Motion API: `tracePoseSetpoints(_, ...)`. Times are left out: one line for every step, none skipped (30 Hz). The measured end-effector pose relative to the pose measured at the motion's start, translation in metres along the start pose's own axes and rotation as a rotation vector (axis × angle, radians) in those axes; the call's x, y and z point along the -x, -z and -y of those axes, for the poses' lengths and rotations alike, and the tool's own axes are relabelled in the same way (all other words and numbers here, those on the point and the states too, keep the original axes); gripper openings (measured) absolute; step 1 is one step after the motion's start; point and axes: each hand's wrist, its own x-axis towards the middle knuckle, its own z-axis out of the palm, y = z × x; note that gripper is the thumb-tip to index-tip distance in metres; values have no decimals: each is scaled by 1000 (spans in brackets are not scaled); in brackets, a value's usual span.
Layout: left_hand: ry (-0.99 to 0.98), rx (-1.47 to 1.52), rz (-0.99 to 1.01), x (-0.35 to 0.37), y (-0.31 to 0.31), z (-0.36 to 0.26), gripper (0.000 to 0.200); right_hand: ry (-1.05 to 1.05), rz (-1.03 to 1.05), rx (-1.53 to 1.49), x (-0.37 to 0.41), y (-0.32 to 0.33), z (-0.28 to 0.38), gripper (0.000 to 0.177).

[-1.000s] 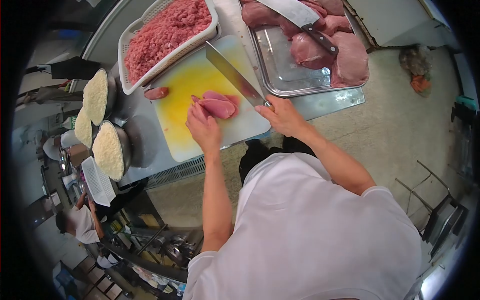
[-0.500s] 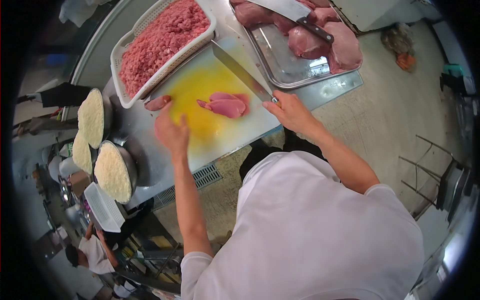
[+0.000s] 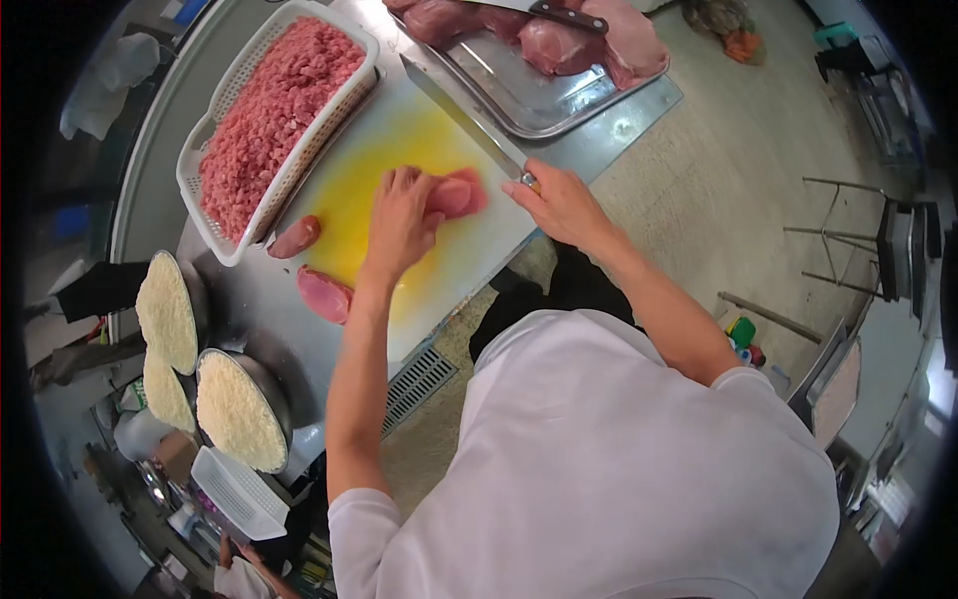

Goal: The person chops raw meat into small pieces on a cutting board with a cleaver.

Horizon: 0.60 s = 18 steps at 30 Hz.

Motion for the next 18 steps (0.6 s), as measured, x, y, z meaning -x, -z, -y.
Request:
tracePoseSetpoints(-53,17,-92,-7,4,0,42,-6,-11,-16,1,-1,3,41)
tracePoseSetpoints(-58,17,-90,-9,4,3,42,-7,-20,-32,1,-1,5,41)
tracePoseSetpoints(-12,24,-3,-12,6,5,43,-6,-27,-33,1,-2,6,41)
tracePoseSetpoints(33,30,83,-14,8,6,43,-14,-30,-34,1,-1,6,41)
tracePoseSetpoints(25,28,87,-11,7,4,43,-26,-32,-37,3,-2,6,40)
tracePoseSetpoints(18,-68,109,-3,5,-2,45,-29,-39,-40,4,-2,5,40)
tracePoseSetpoints(11,-166,130,6,5,-6,47,-26,-46,-50,4,-2,5,40)
tracePoseSetpoints(7,-171,131,18,3,-6,47,-22,-53,-59,3,-2,4,40)
tracePoseSetpoints(5,47,95,32,1,-5,43,-21,-57,-62,2,-5,1,40)
tracePoseSetpoints(0,266,59,43,1,-3,40,21,-102,-71,1,-8,-3,41)
tracePoseSetpoints(-1,268,64,55,3,-1,40,59,-142,-79,2,-12,-8,42)
tracePoseSetpoints(321,666,-6,69,8,5,36,55,-137,-79,3,-12,-8,42)
tracePoseSetpoints(649,1057,-89,77,13,12,33,51,-127,-80,2,-11,-7,42)
tracePoseSetpoints(655,1060,-100,83,19,25,33,51,-115,-80,0,-9,-7,42)
tracePoseSetpoints(669,894,-214,88,28,35,32,59,-102,-78,-1,-7,-6,42)
tracePoseSetpoints(682,724,-326,94,32,40,32,57,-85,-75,-1,-6,-5,42)
tracePoseSetpoints(691,723,-343,98,29,41,32,58,-70,-73,-3,-4,-4,42)
tracePoseSetpoints(563,221,-463,96,30,35,33,70,-59,-71,-5,-1,-3,42)
